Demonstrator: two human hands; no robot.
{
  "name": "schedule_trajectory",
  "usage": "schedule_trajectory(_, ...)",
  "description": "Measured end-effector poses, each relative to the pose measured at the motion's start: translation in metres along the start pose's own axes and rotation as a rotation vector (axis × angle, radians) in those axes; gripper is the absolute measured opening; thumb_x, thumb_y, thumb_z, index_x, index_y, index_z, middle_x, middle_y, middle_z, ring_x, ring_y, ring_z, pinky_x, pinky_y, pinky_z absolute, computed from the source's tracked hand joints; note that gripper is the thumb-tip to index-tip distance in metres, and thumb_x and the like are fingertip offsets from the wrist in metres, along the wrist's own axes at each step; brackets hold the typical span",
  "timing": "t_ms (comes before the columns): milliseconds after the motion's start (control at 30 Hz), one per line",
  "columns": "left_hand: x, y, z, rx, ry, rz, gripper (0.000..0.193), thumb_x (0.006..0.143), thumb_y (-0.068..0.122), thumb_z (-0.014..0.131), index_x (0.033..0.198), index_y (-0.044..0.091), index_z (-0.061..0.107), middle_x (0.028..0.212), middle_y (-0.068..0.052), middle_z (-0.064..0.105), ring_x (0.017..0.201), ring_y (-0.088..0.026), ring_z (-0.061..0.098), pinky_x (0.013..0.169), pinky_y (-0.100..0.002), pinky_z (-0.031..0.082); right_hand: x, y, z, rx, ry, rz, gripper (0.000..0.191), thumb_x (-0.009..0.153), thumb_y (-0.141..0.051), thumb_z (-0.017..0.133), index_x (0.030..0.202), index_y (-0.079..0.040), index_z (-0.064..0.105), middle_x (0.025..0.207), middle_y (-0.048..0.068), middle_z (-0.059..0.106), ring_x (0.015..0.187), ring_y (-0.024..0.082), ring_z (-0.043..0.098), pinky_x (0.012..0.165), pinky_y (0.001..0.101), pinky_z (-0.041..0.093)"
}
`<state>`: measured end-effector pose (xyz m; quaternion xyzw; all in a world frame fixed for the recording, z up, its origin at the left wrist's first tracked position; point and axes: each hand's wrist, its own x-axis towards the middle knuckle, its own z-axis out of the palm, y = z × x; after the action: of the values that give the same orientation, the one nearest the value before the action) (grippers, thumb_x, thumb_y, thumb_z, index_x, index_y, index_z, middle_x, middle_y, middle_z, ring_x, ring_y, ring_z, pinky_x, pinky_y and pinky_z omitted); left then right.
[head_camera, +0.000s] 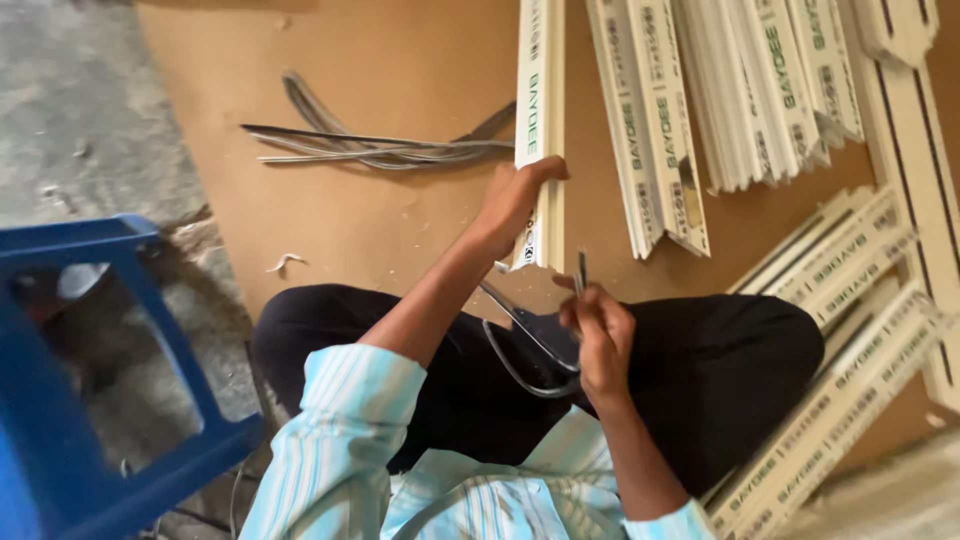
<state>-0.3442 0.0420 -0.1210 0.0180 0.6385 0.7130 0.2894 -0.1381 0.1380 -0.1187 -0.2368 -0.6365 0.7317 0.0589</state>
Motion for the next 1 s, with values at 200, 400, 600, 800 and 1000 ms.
schedule_trajectory(200,-0.006,0.002,0.008,-0.328,0.056,-0.324,0.04,0.081,0.03,0.068,0.094,-0.008,0.071,0.066,-0.013,0.066,0.052,-0.023,0.066,0.048,-0.036,0.055,0.051,-0.024,0.021,-0.123,0.129,-0.092,0.022,0.111,-0.019,0.057,0.104,-0.001,0.067,0.074,-0.003,0.055,0.06,0.004,0.046,0.053,0.0215,0.034)
schedule_trajectory(400,0.0,0.009,0.008,-0.488,0.057,-0.334,0.051,0.085,0.04,0.071,0.101,-0.009,0.069,0.073,-0.015,0.068,0.056,-0.023,0.068,0.05,-0.038,0.057,0.087,-0.044,0.036,-0.273,0.201,-0.322,0.019,0.109,-0.011,0.06,0.118,0.003,0.069,0.079,0.001,0.066,0.063,0.003,0.055,0.055,0.0198,0.041)
schedule_trajectory(600,0.001,-0.003,0.011,-0.78,-0.081,-0.354,0.068,0.086,0.05,0.067,0.123,-0.007,0.06,0.094,-0.017,0.067,0.07,-0.024,0.072,0.062,-0.038,0.064,0.092,-0.026,0.029,-0.256,0.24,-0.315,0.02,0.109,-0.014,0.062,0.117,0.003,0.06,0.086,0.006,0.072,0.066,0.005,0.057,0.059,0.0203,0.042)
schedule_trajectory(800,0.003,-0.018,0.01,-0.73,-0.047,-0.364,0.071,0.089,0.058,0.065,0.115,-0.008,0.06,0.077,-0.012,0.063,0.055,-0.022,0.065,0.048,-0.037,0.057,0.083,-0.01,0.031,-0.371,0.245,-0.353,0.023,0.111,-0.02,0.06,0.118,0.001,0.054,0.089,0.007,0.074,0.075,0.008,0.067,0.066,0.0214,0.05)
schedule_trajectory(1000,-0.006,-0.013,0.011,-0.765,-0.063,-0.291,0.07,0.087,0.06,0.065,0.106,-0.008,0.062,0.068,-0.012,0.063,0.05,-0.023,0.064,0.046,-0.038,0.058,0.075,-0.015,0.045,-0.472,0.216,-0.364,0.022,0.108,-0.018,0.064,0.115,-0.001,0.053,0.085,0.008,0.072,0.068,0.008,0.063,0.057,0.022,0.047)
